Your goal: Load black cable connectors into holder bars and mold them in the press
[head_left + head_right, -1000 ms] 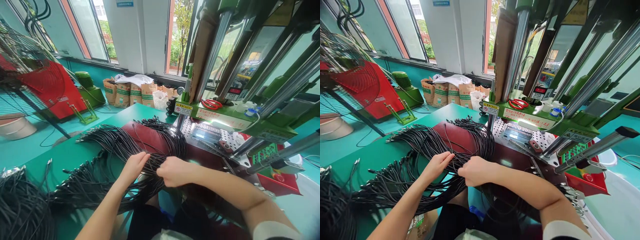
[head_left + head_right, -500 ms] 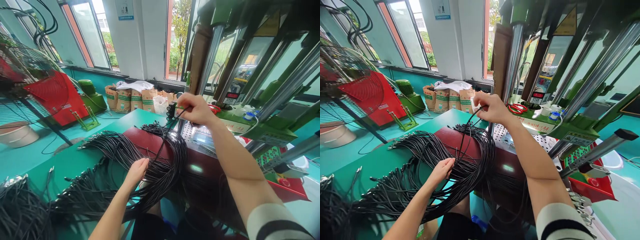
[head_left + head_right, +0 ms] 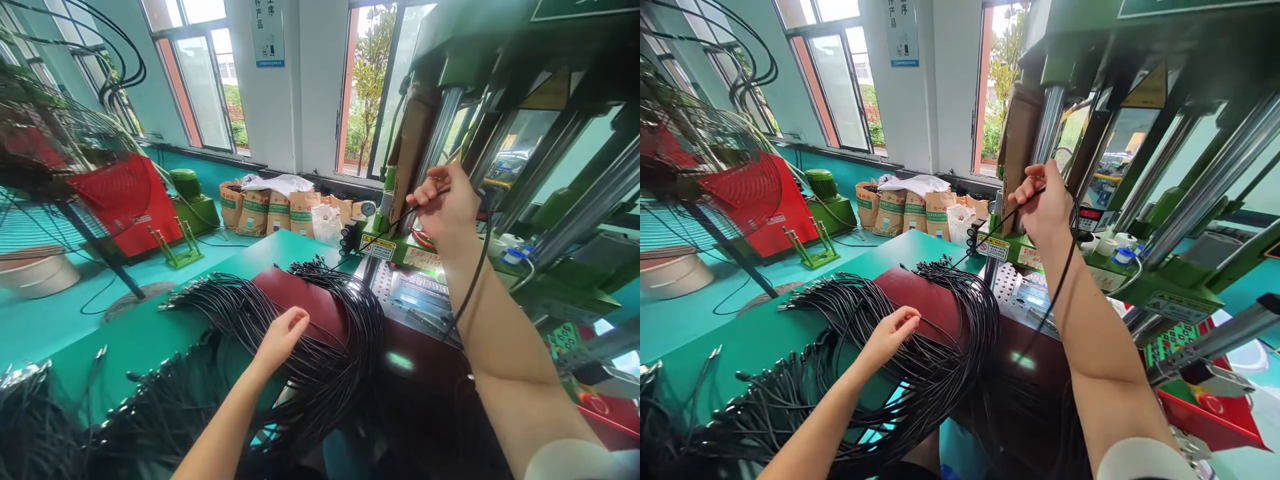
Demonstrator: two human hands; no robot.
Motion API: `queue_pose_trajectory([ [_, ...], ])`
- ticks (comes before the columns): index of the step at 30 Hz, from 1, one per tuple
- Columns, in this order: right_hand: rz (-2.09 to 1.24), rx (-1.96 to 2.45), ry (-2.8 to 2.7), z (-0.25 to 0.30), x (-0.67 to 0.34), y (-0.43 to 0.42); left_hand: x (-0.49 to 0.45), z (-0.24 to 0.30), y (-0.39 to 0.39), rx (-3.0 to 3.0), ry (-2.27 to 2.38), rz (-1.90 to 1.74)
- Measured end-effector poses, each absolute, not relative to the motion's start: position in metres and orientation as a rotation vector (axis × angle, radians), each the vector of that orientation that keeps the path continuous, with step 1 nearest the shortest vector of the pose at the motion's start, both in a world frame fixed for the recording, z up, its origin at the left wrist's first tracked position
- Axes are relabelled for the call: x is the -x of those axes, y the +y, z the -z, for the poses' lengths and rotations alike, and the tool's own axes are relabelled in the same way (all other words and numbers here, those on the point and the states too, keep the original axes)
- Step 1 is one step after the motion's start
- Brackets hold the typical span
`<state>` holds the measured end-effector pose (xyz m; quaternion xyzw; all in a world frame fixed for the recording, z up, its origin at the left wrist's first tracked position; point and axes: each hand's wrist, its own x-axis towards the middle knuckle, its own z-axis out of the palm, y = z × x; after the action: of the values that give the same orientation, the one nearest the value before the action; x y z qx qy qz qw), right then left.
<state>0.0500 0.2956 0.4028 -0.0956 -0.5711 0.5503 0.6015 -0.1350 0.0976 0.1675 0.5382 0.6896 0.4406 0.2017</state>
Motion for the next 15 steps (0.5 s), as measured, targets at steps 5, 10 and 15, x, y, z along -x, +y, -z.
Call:
queue_pose_trajectory([
  [5, -1.265, 0.191, -1.568, -0.418, -0.037, 0.281, 0.161, -0.177, 0.172, -1.702, 2.262, -1.004],
  [10, -1.245, 0.165, -1.677, -0.429, -0.033, 0.268, 0.196, -0.154, 0.243, -1.779, 2.224, -0.625],
  [15, -0.946, 0.317, -1.927, -0.435, -0.056, 0.271, 0.233, -0.133, 0.282, -1.788, 2.206, -0.483],
])
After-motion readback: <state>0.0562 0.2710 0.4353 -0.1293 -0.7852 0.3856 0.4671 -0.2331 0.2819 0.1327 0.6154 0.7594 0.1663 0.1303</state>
